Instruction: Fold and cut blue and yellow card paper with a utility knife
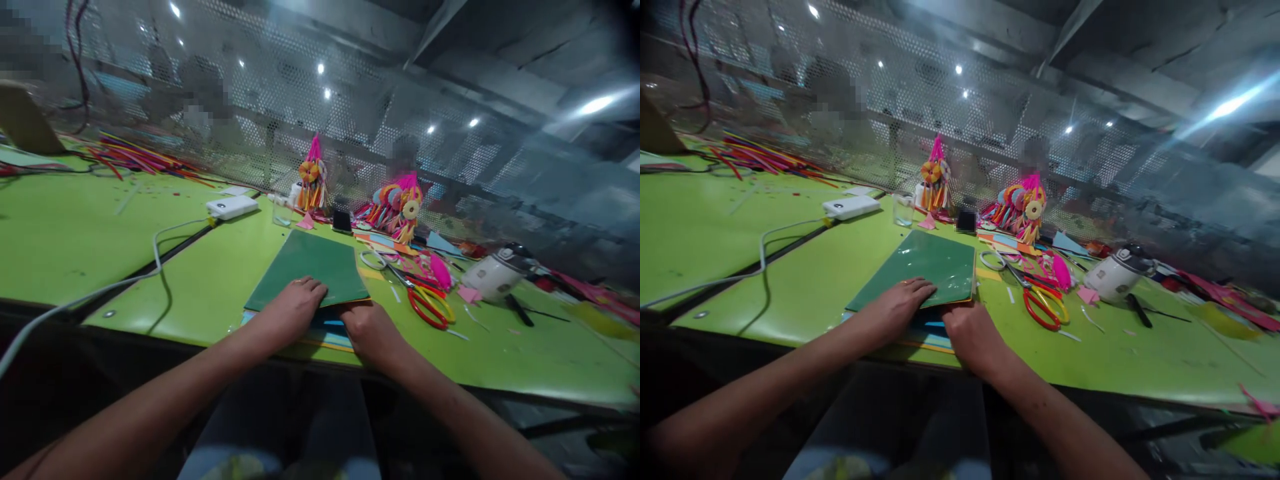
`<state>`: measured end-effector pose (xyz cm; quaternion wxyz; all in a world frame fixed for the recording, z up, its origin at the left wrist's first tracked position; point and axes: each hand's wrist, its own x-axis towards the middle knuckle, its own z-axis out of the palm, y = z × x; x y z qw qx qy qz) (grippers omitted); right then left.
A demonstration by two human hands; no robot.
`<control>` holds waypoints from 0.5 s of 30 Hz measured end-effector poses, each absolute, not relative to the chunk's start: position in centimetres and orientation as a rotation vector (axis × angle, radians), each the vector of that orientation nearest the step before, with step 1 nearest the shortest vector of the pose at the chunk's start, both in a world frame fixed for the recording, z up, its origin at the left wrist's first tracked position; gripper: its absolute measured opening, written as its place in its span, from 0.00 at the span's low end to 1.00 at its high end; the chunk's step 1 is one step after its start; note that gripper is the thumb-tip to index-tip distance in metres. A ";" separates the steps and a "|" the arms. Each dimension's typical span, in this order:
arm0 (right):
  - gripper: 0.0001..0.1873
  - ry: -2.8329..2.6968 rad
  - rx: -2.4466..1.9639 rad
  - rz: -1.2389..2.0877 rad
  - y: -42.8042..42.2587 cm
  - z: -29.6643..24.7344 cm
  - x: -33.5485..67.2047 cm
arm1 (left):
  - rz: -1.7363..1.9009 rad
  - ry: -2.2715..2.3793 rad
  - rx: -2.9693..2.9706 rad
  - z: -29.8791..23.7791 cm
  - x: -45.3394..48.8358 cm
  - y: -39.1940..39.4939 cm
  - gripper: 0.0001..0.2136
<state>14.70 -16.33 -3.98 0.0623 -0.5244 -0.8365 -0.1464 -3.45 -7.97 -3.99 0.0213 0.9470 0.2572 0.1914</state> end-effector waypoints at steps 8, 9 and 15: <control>0.08 -2.479 -1.446 -0.585 -17.9 -5.0 14.4 | 0.672 0.890 2.815 -5.2 -3.5 -8.2 0.21; 0.08 -2.487 -1.450 -0.564 -18.0 -4.9 14.4 | 0.657 0.892 2.801 -5.0 -3.5 -8.1 0.20; 0.08 -2.518 -1.535 -0.404 -17.3 -4.1 14.1 | 0.378 0.924 2.772 -2.6 -3.4 -7.6 0.20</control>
